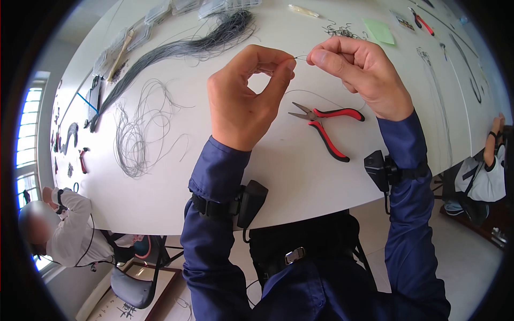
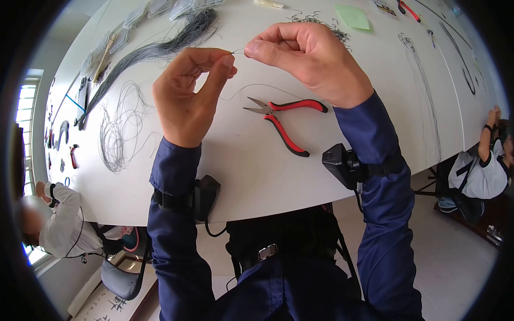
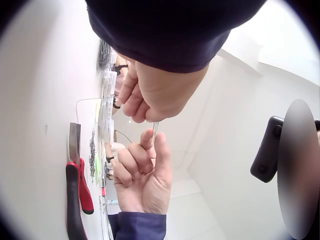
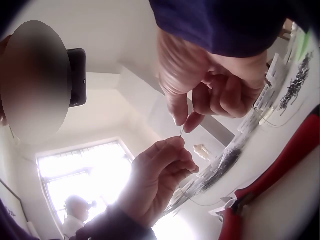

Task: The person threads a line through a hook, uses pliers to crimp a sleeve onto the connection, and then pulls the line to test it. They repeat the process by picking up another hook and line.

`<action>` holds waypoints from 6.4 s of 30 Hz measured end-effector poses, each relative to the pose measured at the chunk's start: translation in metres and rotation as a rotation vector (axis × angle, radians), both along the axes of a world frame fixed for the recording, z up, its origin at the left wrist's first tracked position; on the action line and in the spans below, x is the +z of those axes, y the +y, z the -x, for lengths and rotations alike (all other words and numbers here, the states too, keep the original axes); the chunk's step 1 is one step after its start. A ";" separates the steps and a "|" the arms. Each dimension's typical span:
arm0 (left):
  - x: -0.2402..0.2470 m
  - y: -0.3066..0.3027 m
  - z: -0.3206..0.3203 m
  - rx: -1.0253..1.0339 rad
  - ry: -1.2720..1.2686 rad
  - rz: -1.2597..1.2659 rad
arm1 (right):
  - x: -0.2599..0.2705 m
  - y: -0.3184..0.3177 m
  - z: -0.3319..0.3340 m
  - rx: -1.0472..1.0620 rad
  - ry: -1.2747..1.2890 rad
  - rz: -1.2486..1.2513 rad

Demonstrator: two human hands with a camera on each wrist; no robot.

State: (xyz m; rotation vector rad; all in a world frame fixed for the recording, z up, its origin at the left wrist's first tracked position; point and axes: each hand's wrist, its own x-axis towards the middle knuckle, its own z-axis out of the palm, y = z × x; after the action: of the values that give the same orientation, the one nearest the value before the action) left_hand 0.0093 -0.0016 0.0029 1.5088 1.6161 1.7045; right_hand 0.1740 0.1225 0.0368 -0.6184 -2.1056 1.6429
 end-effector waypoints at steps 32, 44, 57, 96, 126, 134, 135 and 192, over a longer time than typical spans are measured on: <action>0.004 0.001 -0.005 -0.006 -0.145 0.014 | -0.015 -0.007 0.009 -0.105 0.065 -0.116; 0.004 0.000 -0.002 -0.036 -0.258 0.024 | -0.015 -0.009 0.010 -0.130 0.079 -0.050; -0.005 0.004 0.000 0.041 -0.011 0.035 | -0.008 -0.013 0.010 -0.172 0.046 -0.329; -0.004 0.003 0.003 0.159 0.348 0.041 | -0.011 -0.024 0.014 -0.139 0.046 -0.737; 0.005 -0.003 -0.004 0.008 0.250 -0.042 | -0.004 0.004 -0.001 0.048 0.017 0.368; 0.007 -0.004 -0.002 -0.023 0.104 -0.045 | -0.003 0.003 -0.001 -0.003 -0.011 0.261; 0.007 -0.003 -0.002 -0.012 0.077 -0.064 | -0.002 0.002 0.000 -0.005 -0.015 0.245; 0.005 -0.001 -0.004 0.004 0.063 0.006 | -0.008 -0.008 0.004 -0.062 0.006 0.316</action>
State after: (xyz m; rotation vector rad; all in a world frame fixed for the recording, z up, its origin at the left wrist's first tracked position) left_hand 0.0129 -0.0028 0.0082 1.5715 1.6553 1.6683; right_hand 0.1701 0.1141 0.0291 -0.7650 -1.8159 1.9548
